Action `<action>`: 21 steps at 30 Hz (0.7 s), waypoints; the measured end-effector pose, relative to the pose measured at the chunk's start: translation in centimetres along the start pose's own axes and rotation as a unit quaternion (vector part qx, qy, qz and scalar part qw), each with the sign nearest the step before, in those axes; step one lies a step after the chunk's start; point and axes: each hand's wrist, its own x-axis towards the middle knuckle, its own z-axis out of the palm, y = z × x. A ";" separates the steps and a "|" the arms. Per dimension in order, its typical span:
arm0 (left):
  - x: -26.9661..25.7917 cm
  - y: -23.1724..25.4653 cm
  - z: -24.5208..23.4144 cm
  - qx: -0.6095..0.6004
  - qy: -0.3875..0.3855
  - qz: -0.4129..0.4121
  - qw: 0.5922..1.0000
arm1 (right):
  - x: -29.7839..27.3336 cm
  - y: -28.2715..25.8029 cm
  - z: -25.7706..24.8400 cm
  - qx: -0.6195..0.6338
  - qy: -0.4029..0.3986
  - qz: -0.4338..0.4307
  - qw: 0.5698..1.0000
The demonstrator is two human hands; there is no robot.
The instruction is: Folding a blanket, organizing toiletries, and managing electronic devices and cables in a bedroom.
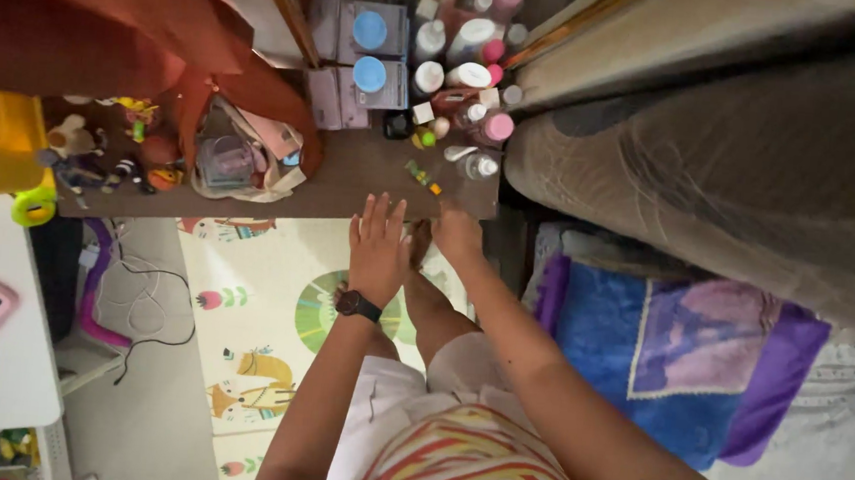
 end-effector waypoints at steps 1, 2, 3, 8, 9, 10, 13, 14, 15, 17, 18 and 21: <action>0.6 -0.5 1.0 0.000 -0.004 -0.004 1.000 | 1.3 1.2 1.8 0.000 -0.006 0.000 1.000; 1.1 -1.1 2.1 -0.002 0.005 -0.013 1.000 | 2.7 2.2 3.6 -0.008 -0.010 0.000 1.000; 1.6 -1.7 3.1 -0.003 0.013 -0.022 1.000 | 3.9 3.3 5.5 -0.016 -0.015 0.000 1.000; 5.1 -4.4 6.2 -0.001 0.017 -0.073 0.997 | 6.8 5.1 8.6 -0.035 -0.055 0.001 0.998; 5.8 -5.0 6.8 -0.015 0.038 -0.085 0.996 | 7.3 5.1 8.9 -0.041 -0.075 0.011 0.996; 6.6 -5.8 7.3 -0.015 0.036 -0.087 0.995 | 7.8 5.4 9.6 -0.041 -0.079 0.012 0.996; 8.7 -7.9 8.9 -0.031 0.017 -0.112 0.993 | 9.2 6.5 12.4 -0.051 -0.093 0.023 0.994; 9.3 -8.5 9.4 -0.028 0.010 -0.125 0.992 | 9.6 7.2 13.7 -0.059 -0.094 0.027 0.993; 10.0 -9.1 9.9 -0.024 0.002 -0.138 0.990 | 10.0 7.8 15.0 -0.068 -0.095 0.032 0.993; 11.0 -10.5 10.6 -0.023 -0.004 -0.137 0.990 | 10.3 8.8 16.5 -0.078 -0.101 0.028 0.991; 11.5 -11.2 10.9 -0.020 -0.005 -0.132 0.991 | 10.5 9.3 17.3 -0.087 -0.100 0.022 0.991; 13.3 -14.0 12.9 0.005 -0.008 -0.118 0.993 | 10.5 9.0 16.8 -0.097 -0.100 0.014 0.990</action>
